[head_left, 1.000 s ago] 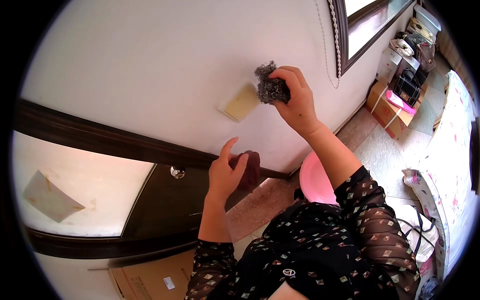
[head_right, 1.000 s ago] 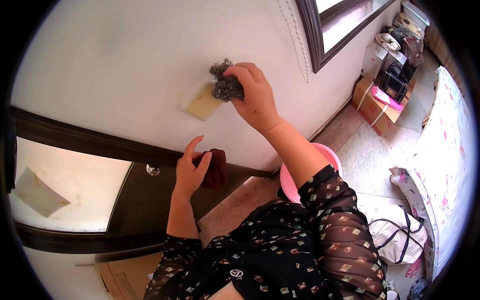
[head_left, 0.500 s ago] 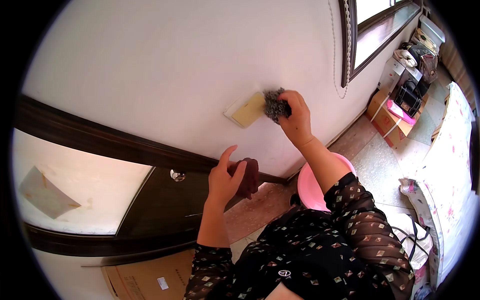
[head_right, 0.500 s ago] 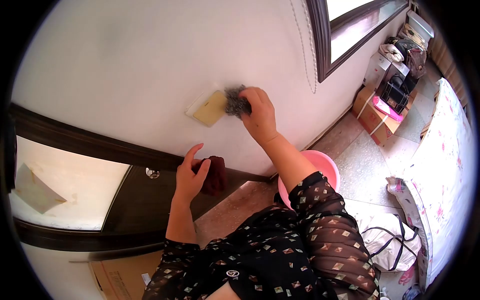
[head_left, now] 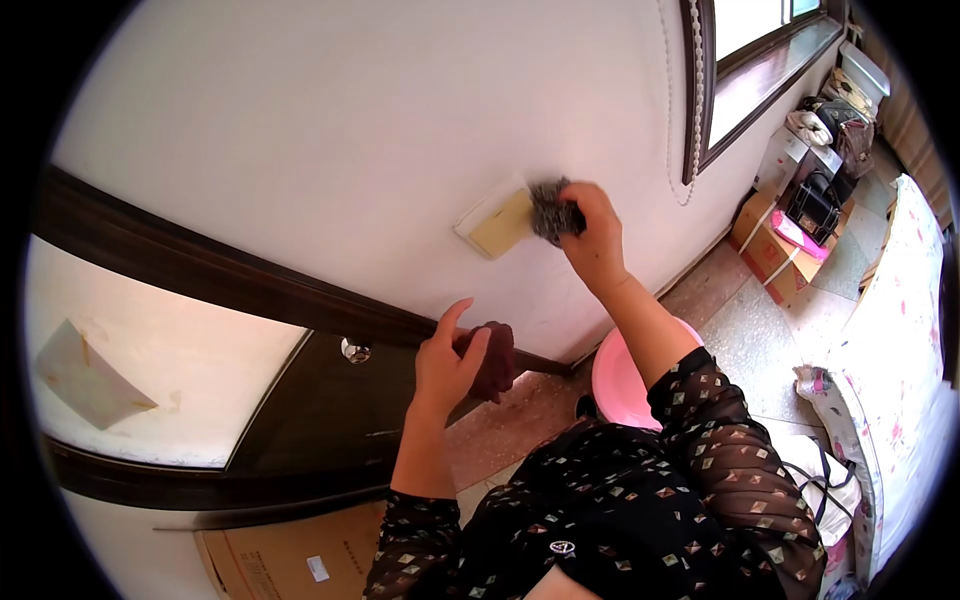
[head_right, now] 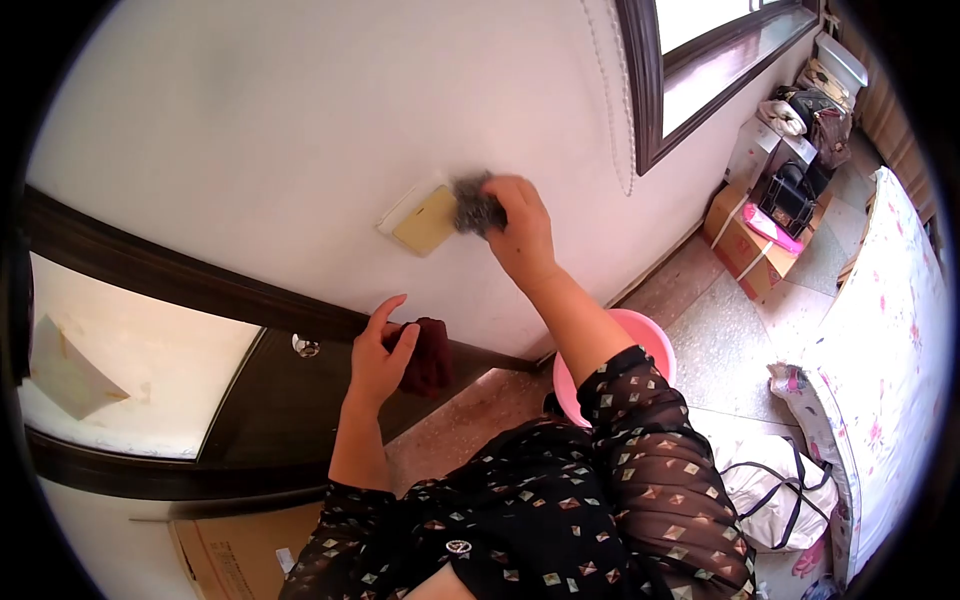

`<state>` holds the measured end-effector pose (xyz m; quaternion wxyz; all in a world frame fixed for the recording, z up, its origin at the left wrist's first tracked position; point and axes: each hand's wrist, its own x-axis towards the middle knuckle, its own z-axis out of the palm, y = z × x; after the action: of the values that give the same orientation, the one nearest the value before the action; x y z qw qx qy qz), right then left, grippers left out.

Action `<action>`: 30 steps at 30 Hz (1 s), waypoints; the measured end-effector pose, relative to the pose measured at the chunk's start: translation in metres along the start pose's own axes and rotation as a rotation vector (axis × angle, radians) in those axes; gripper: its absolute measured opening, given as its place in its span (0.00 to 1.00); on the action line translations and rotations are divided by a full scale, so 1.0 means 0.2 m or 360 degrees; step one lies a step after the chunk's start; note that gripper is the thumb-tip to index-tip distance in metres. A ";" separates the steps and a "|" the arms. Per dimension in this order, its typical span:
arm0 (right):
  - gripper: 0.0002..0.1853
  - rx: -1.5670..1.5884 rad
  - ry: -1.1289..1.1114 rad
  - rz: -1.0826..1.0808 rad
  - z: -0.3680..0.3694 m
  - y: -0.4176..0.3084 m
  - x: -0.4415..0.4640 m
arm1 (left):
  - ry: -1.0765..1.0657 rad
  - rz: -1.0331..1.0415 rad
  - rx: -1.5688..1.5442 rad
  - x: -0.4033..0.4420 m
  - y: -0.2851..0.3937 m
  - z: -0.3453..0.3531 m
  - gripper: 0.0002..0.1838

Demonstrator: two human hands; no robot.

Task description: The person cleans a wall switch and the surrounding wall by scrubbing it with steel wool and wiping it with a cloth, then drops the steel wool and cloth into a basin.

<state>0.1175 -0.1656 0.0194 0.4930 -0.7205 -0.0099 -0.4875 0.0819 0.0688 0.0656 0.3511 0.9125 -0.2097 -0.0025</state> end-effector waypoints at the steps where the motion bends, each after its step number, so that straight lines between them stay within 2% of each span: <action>1: 0.22 -0.0006 0.0008 -0.0012 -0.02 0.01 -0.04 | 0.0003 0.0014 -0.0004 0.00 0.01 0.00 0.21; 3: 0.22 0.0050 0.0003 0.0147 -0.06 0.00 -0.09 | 0.0000 0.0008 0.0012 0.00 0.02 0.00 0.21; 9: 0.21 0.0195 0.0191 0.0061 -0.03 -0.15 0.09 | -0.0028 0.0017 -0.0045 0.00 0.00 0.01 0.21; 13: 0.23 0.0224 0.0107 -0.0008 0.02 -0.10 0.07 | 0.0001 -0.0035 -0.0044 -0.02 0.00 0.00 0.21; 17: 0.22 -0.0004 -0.0003 0.0139 -0.03 0.03 -0.10 | -0.0062 -0.0096 0.0014 -0.02 0.00 -0.01 0.23; 21: 0.23 -0.0027 0.0041 0.0220 -0.07 -0.06 -0.16 | -0.0061 -0.0055 0.0005 -0.02 -0.01 -0.01 0.23; 24: 0.23 -0.0004 -0.0068 0.0028 -0.06 -0.19 -0.17 | 0.0023 0.0008 -0.0080 -0.03 -0.04 0.01 0.20; 30: 0.23 0.0211 -0.0252 -0.0114 0.12 -0.34 -0.19 | 0.0076 0.0008 -0.0009 -0.10 -0.11 -0.02 0.20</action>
<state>0.0804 -0.0956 0.0398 0.5196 -0.7217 -0.1068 -0.4448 0.0730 0.0928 0.0520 0.3586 0.9108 -0.2037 0.0195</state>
